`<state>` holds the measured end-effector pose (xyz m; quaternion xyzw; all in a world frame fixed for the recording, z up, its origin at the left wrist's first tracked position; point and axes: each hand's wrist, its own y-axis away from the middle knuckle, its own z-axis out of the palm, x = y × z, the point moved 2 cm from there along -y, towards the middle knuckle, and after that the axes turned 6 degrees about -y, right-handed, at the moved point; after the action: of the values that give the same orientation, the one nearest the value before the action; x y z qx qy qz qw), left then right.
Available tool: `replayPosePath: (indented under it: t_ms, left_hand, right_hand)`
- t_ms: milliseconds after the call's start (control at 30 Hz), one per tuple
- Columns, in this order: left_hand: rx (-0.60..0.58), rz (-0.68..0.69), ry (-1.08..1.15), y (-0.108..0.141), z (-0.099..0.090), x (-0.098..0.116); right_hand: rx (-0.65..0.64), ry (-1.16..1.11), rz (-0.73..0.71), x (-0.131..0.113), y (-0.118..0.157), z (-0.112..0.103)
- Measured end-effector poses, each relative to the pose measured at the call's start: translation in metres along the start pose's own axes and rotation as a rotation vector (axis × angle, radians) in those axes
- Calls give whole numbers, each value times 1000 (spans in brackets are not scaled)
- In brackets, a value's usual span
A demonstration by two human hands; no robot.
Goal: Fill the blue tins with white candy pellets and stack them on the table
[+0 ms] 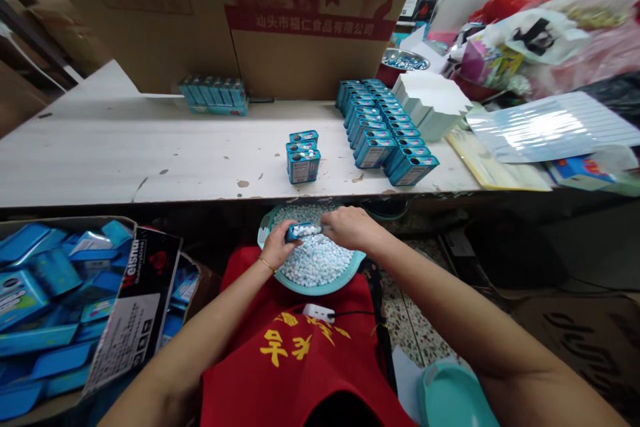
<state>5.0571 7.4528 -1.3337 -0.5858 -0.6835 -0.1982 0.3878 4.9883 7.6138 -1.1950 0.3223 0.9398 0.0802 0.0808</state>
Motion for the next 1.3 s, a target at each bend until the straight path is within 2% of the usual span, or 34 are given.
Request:
replayPosePath:
  t_ms: [133,233,333,433,500,567,633,700,767,867,933,1000,1067,1133,1300]
  left_hand:
    - [11,-1,43,2,-1,-1]
    - [55,-39,144,4,-9,-5]
    - [114,-115,281,9,-19,-14]
    - [97,-268,480,14,-17,-27]
    - [78,-392,650,17,-7,-34]
    - [64,-479,774,16,7,-36]
    - [50,-509,823,14,18,-34]
    - [17,-502,841,13,24,-30]
    - [-11,-493,869,14,22,-25]
    - [-15,-462,912,22,7,-19]
    - [10,-404,844,26,-8,-17]
    - [41,-327,666,29,-21,-17]
    - [63,-239,458,28,-28,-18]
    - [71,-177,334,24,-27,-19]
    - [51,-92,150,13,-9,-13]
  right_hand:
    - [-2,37,-15,-5,3,-10]
    - [24,-42,15,19,17,-2]
    - [-17,-95,123,58,33,37]
    - [-73,-127,200,79,35,97]
    - [-40,-231,193,74,24,135]
    - [9,-337,180,58,5,164]
    - [52,-420,194,41,-14,180]
    - [89,-538,229,32,-27,188]
    - [109,-658,255,33,-32,191]
    - [110,-732,238,45,-28,191]
    - [122,-786,211,55,-22,188]
    - [150,-837,174,64,-16,178]
    - [183,-865,124,70,-8,161]
    - [207,-866,73,73,0,139]
    - [156,-760,-29,62,13,75]
